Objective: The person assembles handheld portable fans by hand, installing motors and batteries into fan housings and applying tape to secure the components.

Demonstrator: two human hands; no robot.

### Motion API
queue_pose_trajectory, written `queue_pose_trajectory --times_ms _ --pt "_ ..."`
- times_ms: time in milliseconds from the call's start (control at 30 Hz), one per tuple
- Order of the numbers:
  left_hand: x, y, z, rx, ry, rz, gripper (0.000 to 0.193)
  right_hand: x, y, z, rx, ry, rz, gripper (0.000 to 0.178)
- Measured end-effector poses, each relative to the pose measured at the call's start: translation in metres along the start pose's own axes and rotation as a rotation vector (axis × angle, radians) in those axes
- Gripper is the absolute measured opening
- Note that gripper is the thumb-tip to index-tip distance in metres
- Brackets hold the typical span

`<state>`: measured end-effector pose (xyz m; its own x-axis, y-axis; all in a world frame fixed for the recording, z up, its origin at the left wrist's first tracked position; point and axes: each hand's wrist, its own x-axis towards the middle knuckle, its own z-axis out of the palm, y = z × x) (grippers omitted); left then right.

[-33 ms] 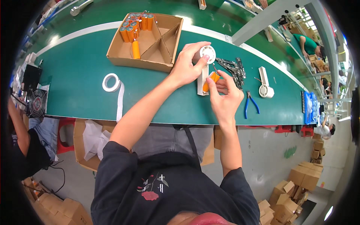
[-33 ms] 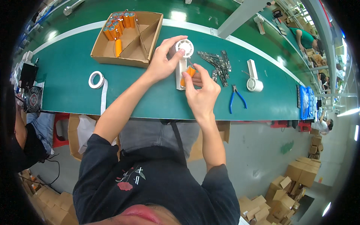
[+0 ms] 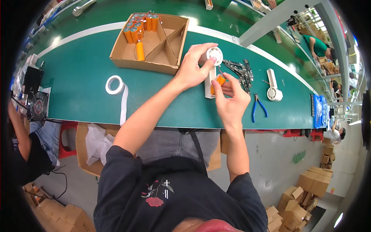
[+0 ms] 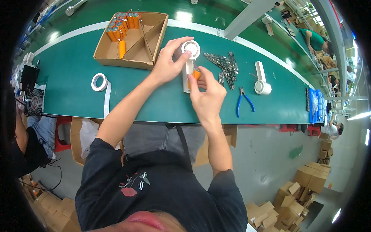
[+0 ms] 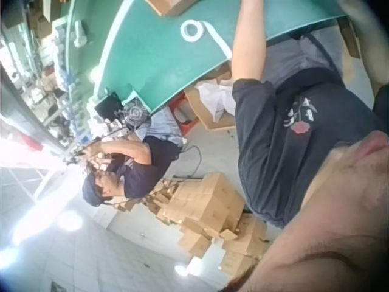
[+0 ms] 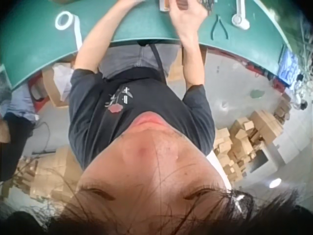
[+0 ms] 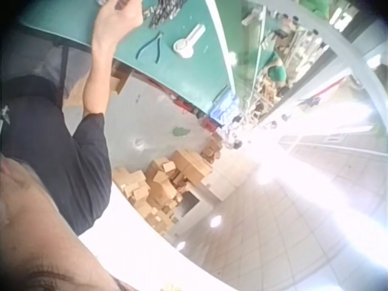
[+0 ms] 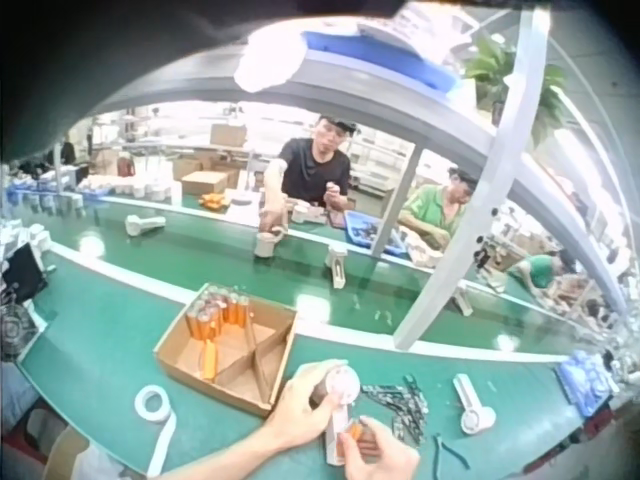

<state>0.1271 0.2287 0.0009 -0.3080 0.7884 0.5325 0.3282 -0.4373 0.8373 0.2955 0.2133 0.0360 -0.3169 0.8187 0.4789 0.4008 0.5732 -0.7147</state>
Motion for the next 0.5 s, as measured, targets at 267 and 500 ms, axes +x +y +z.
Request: queue_pose_trajectory --times_ms 267,500 --pt "-0.002 -0.001 -0.001 -0.001 -0.012 0.070 0.037 0.001 0.000 0.004 -0.207 -0.045 -0.155 0.026" --pt "-0.001 0.010 -0.001 -0.021 -0.026 0.037 0.045 0.003 -0.007 0.001 -0.294 -0.101 -0.143 0.022"
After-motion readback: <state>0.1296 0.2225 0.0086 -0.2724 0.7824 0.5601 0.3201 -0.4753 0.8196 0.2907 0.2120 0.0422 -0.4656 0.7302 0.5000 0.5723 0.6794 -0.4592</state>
